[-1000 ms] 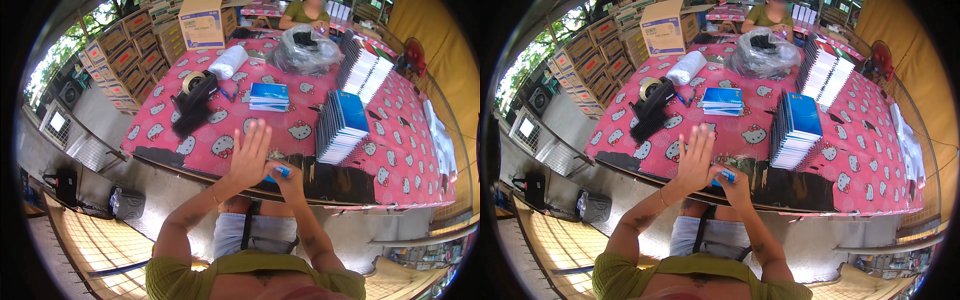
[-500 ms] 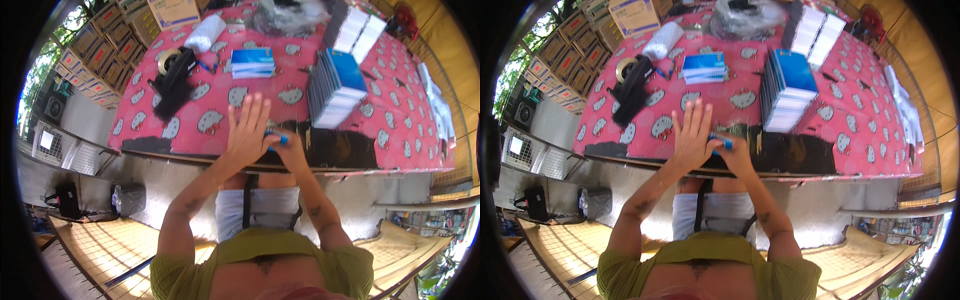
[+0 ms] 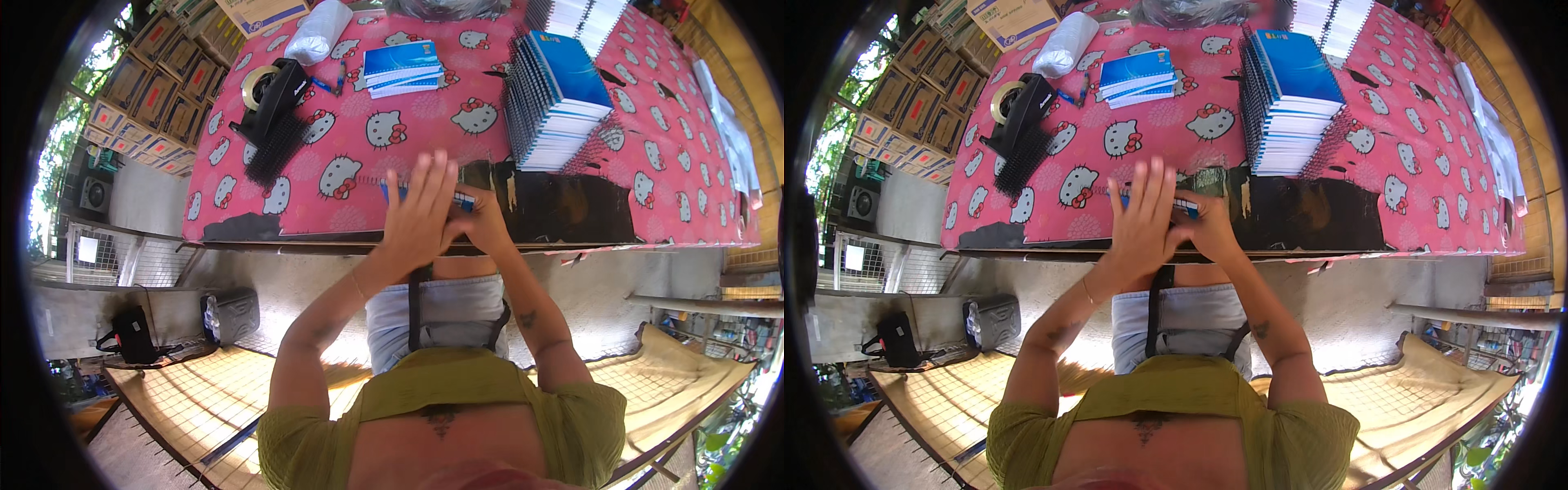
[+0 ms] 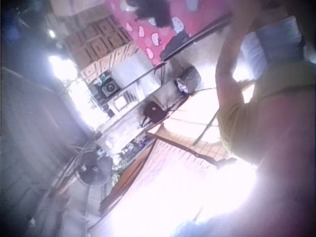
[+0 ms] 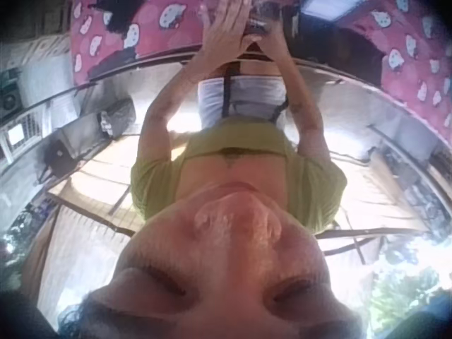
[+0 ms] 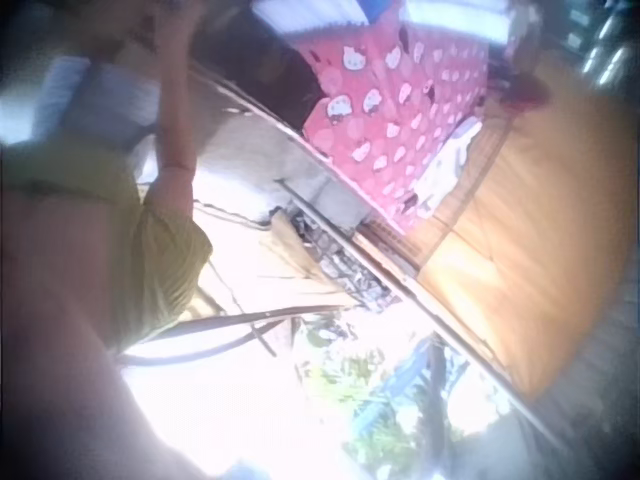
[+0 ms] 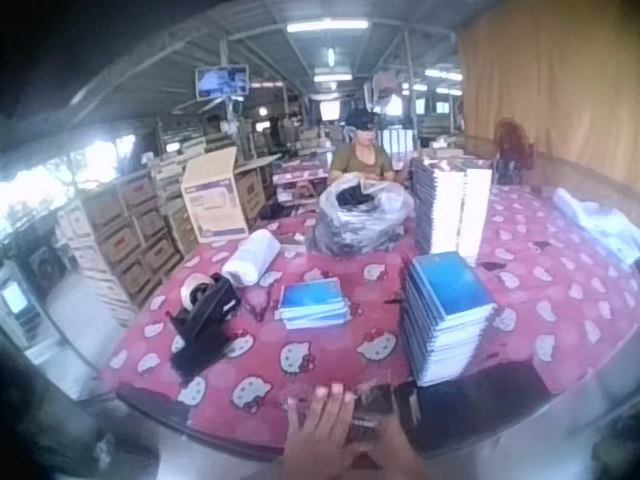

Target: The person tapes the spine of several notebooks by hand, pressing tape along the edge and placing the finished items into a stack.

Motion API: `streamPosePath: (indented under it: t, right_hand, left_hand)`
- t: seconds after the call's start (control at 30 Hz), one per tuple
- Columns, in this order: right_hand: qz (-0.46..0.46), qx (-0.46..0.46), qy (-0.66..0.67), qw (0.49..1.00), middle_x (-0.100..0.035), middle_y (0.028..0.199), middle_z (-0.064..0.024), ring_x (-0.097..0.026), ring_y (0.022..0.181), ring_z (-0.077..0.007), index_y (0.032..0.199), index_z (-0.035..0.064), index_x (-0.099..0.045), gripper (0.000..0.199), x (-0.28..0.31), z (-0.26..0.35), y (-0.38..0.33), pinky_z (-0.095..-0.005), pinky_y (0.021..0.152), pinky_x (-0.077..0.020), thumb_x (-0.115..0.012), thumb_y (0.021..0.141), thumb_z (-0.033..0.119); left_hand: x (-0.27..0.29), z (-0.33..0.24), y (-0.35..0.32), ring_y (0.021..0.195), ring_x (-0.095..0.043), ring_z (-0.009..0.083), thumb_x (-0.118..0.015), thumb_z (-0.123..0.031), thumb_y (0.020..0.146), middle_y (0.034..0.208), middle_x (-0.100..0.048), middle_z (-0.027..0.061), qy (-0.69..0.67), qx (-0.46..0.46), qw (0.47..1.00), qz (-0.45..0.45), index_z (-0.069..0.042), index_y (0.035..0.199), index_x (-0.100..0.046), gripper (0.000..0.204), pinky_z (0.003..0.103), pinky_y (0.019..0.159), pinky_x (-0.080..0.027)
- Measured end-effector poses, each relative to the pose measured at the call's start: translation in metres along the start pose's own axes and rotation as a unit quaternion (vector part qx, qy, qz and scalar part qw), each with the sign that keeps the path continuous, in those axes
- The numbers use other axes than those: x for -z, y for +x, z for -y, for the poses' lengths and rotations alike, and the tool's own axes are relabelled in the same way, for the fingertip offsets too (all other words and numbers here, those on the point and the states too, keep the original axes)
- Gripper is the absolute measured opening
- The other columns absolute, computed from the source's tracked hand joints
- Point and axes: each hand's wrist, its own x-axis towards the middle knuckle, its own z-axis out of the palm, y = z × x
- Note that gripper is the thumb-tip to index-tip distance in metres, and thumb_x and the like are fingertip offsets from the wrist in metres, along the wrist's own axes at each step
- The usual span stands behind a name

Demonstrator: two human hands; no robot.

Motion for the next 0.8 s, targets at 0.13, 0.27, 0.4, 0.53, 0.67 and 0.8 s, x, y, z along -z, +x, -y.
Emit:
streamPosePath:
  t: [0.13,0.27,0.4,0.53,0.67,0.8]
  right_hand:
    - [-0.008,0.045,-0.012,0.999,-0.073,0.089,-0.0088,-0.061,0.079,-0.0077,0.115,0.0022,-0.068,0.031,-0.006,0.011,0.001,-0.0271,0.073,-0.0516,-0.069,0.084,0.001]
    - [0.019,0.001,-0.003,1.000,-0.072,0.086,-0.0091,-0.060,0.077,-0.0076,0.112,0.0015,-0.068,0.027,-0.001,0.011,-0.001,-0.0282,0.072,-0.0516,-0.069,0.085,0.002]
    - [0.023,0.008,-0.046,0.999,-0.072,0.085,-0.0103,-0.060,0.076,-0.0082,0.110,0.0004,-0.068,0.023,0.001,0.004,0.003,-0.0299,0.070,-0.0513,-0.068,0.087,0.004]
    - [0.017,-0.015,0.023,0.999,-0.072,0.085,-0.0130,-0.063,0.073,-0.0122,0.109,0.0000,-0.068,0.023,-0.001,0.007,0.000,-0.0316,0.070,-0.0513,-0.069,0.087,0.008]
    - [-0.003,0.014,-0.024,1.000,-0.072,0.087,-0.0149,-0.065,0.075,-0.0150,0.114,-0.0002,-0.067,0.031,0.001,0.008,0.003,-0.0326,0.073,-0.0518,-0.072,0.086,0.010]
    - [0.010,0.030,-0.073,0.997,-0.072,0.088,-0.0157,-0.066,0.076,-0.0158,0.113,0.0002,-0.069,0.029,0.015,0.035,-0.002,-0.0328,0.073,-0.0512,-0.071,0.086,0.009]
  left_hand:
    - [-0.011,-0.008,-0.029,0.147,-0.026,0.0381,-0.027,-0.059,0.100,0.154,-0.036,0.0208,0.004,-0.016,0.999,-0.050,0.001,0.149,-0.035,0.079,0.065,0.114,0.001]
    - [0.009,0.010,0.000,0.131,-0.049,0.0288,-0.055,-0.039,0.095,0.136,-0.057,0.0112,-0.047,-0.018,0.997,-0.064,-0.007,0.130,-0.059,0.047,0.066,0.114,-0.004]
    - [0.016,0.017,0.016,0.122,-0.057,0.0235,-0.067,-0.024,0.089,0.126,-0.063,0.0054,-0.086,-0.056,0.991,-0.083,-0.010,0.119,-0.066,0.033,0.065,0.114,-0.008]
    - [0.008,-0.010,-0.014,0.136,-0.045,0.0320,-0.056,-0.031,0.097,0.144,-0.050,0.0137,-0.050,-0.008,0.998,-0.034,-0.007,0.138,-0.054,0.048,0.065,0.114,-0.008]
    - [0.012,-0.003,-0.001,0.135,-0.047,0.0313,-0.052,-0.030,0.099,0.142,-0.053,0.0133,-0.090,0.031,0.991,-0.099,-0.007,0.137,-0.055,0.044,0.061,0.116,-0.008]
    - [0.016,0.014,0.017,0.105,-0.065,0.0183,-0.067,-0.017,0.091,0.100,-0.072,-0.0011,-0.138,0.006,0.984,-0.109,-0.012,0.105,-0.071,0.016,0.059,0.116,-0.012]
